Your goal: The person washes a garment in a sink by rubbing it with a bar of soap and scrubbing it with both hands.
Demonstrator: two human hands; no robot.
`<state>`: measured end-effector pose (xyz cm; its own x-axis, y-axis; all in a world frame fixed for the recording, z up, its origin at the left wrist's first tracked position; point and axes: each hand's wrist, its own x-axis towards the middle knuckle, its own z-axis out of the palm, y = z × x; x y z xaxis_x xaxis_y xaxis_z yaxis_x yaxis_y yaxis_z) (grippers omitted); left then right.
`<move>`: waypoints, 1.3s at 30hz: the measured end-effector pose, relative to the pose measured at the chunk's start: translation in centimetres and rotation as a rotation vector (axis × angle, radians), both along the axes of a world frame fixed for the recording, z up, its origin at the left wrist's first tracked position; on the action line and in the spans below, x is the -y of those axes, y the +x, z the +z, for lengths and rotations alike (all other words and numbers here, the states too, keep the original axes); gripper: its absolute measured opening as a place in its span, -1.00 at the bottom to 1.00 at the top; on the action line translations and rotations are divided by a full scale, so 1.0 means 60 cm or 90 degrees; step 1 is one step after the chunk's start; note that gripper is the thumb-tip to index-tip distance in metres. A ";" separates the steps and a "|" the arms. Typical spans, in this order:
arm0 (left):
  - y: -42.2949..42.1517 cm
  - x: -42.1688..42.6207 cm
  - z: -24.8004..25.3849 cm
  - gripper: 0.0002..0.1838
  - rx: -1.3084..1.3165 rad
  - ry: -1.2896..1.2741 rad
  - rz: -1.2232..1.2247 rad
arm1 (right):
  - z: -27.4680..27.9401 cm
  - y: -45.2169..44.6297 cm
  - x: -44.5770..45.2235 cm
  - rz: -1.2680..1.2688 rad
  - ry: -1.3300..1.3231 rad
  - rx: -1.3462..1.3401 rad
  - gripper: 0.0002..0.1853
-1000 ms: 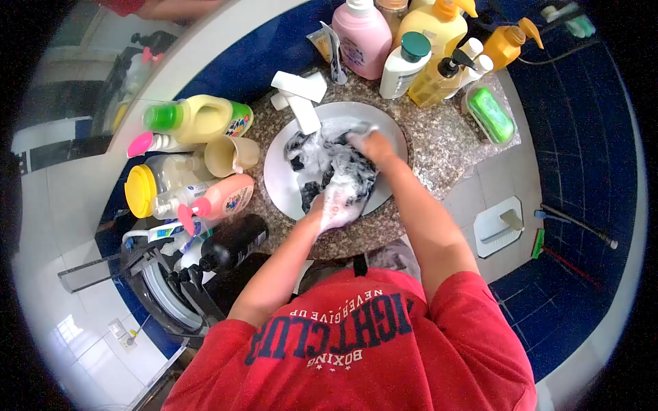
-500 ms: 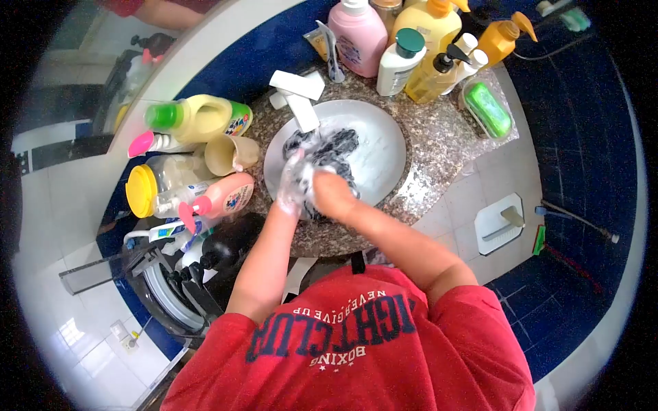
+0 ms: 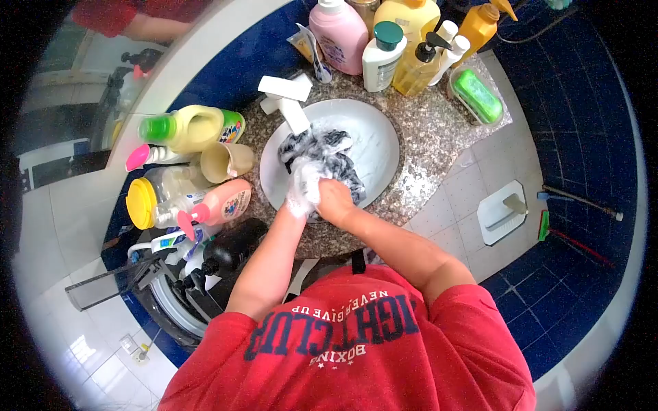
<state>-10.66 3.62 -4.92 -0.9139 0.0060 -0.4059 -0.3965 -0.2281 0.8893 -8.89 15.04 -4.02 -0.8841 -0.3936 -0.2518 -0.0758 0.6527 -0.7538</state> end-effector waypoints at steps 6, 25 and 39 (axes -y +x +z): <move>0.005 -0.025 0.137 -0.91 0.110 0.099 0.061 | -0.029 -0.050 -0.097 -0.042 0.116 0.124 -0.57; 0.016 0.014 0.089 -0.62 -0.034 -0.255 -0.338 | 0.036 -0.148 -0.121 -0.399 -0.723 0.287 -0.52; -0.010 -0.040 0.032 -0.64 0.174 0.543 0.118 | -0.008 -0.067 -0.003 -0.216 0.052 -0.028 -0.88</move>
